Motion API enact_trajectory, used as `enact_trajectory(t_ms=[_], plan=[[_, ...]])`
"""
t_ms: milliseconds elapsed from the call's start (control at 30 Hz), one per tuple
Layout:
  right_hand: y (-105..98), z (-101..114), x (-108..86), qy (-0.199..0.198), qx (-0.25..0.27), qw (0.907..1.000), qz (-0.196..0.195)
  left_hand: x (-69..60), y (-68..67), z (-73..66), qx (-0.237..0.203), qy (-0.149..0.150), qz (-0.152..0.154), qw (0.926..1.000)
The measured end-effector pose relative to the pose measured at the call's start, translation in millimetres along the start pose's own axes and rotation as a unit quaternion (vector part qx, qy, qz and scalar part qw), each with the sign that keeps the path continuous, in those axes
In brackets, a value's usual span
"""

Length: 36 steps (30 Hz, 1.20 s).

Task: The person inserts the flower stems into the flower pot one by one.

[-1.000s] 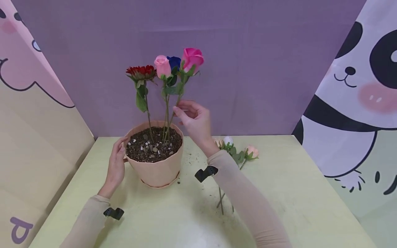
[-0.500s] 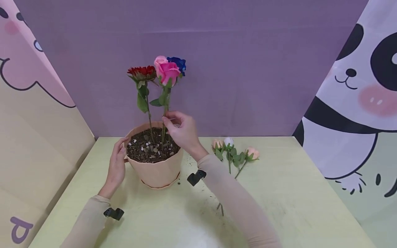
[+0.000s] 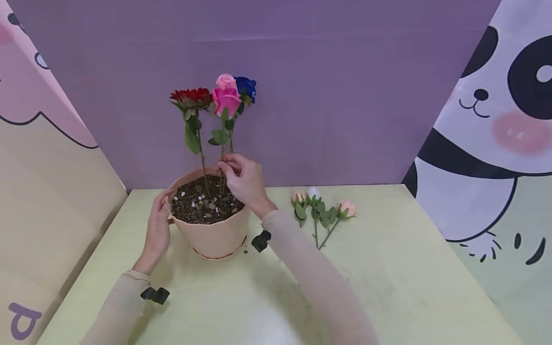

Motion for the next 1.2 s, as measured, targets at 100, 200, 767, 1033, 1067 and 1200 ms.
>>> enact_trajectory(t_ms=[100,200,767,1033,1067,1200], plan=[[7.4,-3.0,1.5,-0.007,0.002,1.0000,0.002,-0.2,-3.7,-1.1,0.000,0.001,-0.007,1.0000],[13.6,-2.0,0.9,-0.016,0.011,0.9997,0.012,-0.7,-6.0,-1.7,0.003,0.003,-0.012,0.9999],[22.0,-5.4,-8.6,0.000,0.024,0.9991,0.036,-4.8,-7.4,-0.8,-0.006,0.006,-0.008,0.9999],[11.1,-11.5,-7.0,0.020,0.046,0.9987,-0.006,-2.5,-3.3,-1.7,-0.008,0.008,-0.007,0.9999],[9.9,-12.2,-7.4,0.023,0.057,0.9981,-0.008,-2.7,-2.9,-2.3,-0.006,0.010,-0.006,0.9999],[5.7,-15.5,-9.6,0.034,0.108,0.9934,-0.016,-2.1,-1.2,-2.9,-0.001,0.015,-0.005,0.9999]])
Point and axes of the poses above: each hand's wrist, its own x-axis towards the middle knuckle, its own y-axis out of the palm, z = x × y, the point moved 7 cm from there along x, towards the middle knuckle, and after that the axes turned 9 degrees about -x, right-handed, at the moved point
